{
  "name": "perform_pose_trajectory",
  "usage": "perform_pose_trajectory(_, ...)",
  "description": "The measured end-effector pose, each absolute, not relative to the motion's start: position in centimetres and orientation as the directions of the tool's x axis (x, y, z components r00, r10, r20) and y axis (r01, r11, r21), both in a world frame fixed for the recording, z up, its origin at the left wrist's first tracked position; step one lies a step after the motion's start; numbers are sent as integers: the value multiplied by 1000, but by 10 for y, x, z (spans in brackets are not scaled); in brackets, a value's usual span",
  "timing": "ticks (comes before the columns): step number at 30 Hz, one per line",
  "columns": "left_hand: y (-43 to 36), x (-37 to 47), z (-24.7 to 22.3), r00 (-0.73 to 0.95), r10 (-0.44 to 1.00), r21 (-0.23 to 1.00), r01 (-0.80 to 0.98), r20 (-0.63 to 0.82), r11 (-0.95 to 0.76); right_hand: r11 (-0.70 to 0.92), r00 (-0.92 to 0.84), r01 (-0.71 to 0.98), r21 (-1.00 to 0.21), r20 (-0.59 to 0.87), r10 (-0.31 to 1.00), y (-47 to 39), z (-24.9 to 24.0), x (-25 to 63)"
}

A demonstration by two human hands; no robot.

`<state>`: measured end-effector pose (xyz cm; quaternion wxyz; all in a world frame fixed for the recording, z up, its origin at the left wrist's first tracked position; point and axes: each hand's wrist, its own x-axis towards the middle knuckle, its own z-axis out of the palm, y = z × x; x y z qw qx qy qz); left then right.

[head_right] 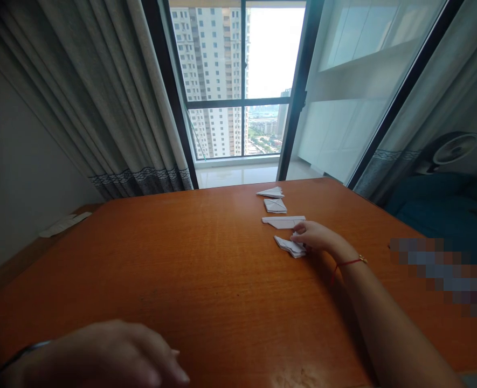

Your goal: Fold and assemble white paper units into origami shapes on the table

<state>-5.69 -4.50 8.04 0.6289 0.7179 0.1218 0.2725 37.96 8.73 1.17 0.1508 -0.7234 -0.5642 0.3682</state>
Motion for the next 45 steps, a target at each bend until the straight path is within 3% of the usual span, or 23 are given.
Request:
perform_pose_trajectory(2,-26,-46,85,900,426,985,-145,93,90,-321,94,706,-631,-365,926,87,11,379)
perform_pose_trajectory(3,-19,-43,83,913,408,988,-77,17,131,-318,93,711,-628,-364,927,87,11,379)
perform_pose_trajectory(7,3,-34,59,811,554,969,246,-189,-29,-251,119,784,-568,-258,959,86,14,377)
perform_pose_trajectory(11,26,-26,35,637,760,775,542,-128,-324,-161,235,898,-410,137,962,81,25,358)
perform_pose_trajectory(14,40,-26,21,554,832,651,620,30,-437,-24,148,914,-406,277,950,69,35,324)
perform_pose_trajectory(17,44,-32,10,509,851,595,646,132,-479,150,-33,897,-416,276,961,49,39,283)
perform_pose_trajectory(24,43,-47,6,490,861,477,729,136,-490,455,-403,792,-406,210,891,13,26,232)
perform_pose_trajectory(33,41,-44,8,492,861,420,760,127,-496,373,-289,725,-579,236,928,17,6,232)
perform_pose_trajectory(45,37,-43,3,556,821,388,734,126,-557,415,-372,703,-578,199,907,16,1,231)
